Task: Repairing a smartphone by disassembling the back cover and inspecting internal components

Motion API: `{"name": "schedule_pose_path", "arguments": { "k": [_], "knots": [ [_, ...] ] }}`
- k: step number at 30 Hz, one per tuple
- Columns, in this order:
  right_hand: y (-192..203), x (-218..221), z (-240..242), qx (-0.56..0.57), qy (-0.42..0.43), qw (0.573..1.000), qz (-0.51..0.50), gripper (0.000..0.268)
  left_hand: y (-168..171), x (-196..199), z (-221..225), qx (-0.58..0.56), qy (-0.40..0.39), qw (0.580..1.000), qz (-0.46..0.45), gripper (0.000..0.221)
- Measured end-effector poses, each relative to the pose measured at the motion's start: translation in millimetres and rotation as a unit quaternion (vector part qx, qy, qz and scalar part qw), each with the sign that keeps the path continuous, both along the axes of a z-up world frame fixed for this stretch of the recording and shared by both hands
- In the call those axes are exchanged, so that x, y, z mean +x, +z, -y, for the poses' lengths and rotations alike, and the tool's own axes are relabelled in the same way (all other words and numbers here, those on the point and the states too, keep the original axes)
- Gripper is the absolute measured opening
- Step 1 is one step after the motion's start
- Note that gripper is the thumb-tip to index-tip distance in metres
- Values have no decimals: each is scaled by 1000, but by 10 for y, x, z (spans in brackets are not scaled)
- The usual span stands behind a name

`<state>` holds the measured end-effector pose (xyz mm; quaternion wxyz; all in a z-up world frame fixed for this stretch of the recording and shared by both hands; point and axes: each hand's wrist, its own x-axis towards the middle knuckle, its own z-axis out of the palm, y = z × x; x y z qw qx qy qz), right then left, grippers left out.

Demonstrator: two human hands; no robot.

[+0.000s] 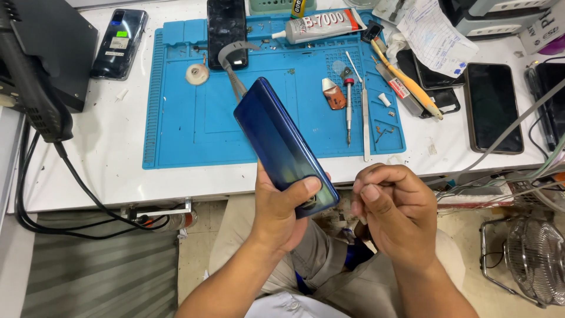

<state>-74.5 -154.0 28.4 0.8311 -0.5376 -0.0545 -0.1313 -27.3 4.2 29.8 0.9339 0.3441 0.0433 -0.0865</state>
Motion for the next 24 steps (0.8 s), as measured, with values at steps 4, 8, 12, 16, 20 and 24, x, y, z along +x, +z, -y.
{"name": "schedule_pose_path", "arguments": {
  "k": [4, 8, 12, 16, 20, 24],
  "knots": [
    [-6, 32, 19, -19, 16, 999, -27, 23, -83, -58, -78, 48, -11, 999, 22, 77],
    [-39, 66, 46, -39, 18, 998, -34, 19, -222, -135, -113, 111, -19, 993, 18, 82],
    [25, 142, 31, -39, 38, 998, -15, 5, -326, -190, -139, 132, -31, 990, 29, 85],
    [14, 186, 40, -46, 31, 998, -10, 4, -390, -232, -162, 173, -33, 984, 33, 75],
    [40, 240, 31, -59, 21, 998, 14, 8, -289, -274, -175, 226, -59, 971, 50, 64],
    [-8, 265, 40, -71, 5, 997, -33, 15, -416, -345, -154, 229, -49, 970, 68, 60]
  ]
}}
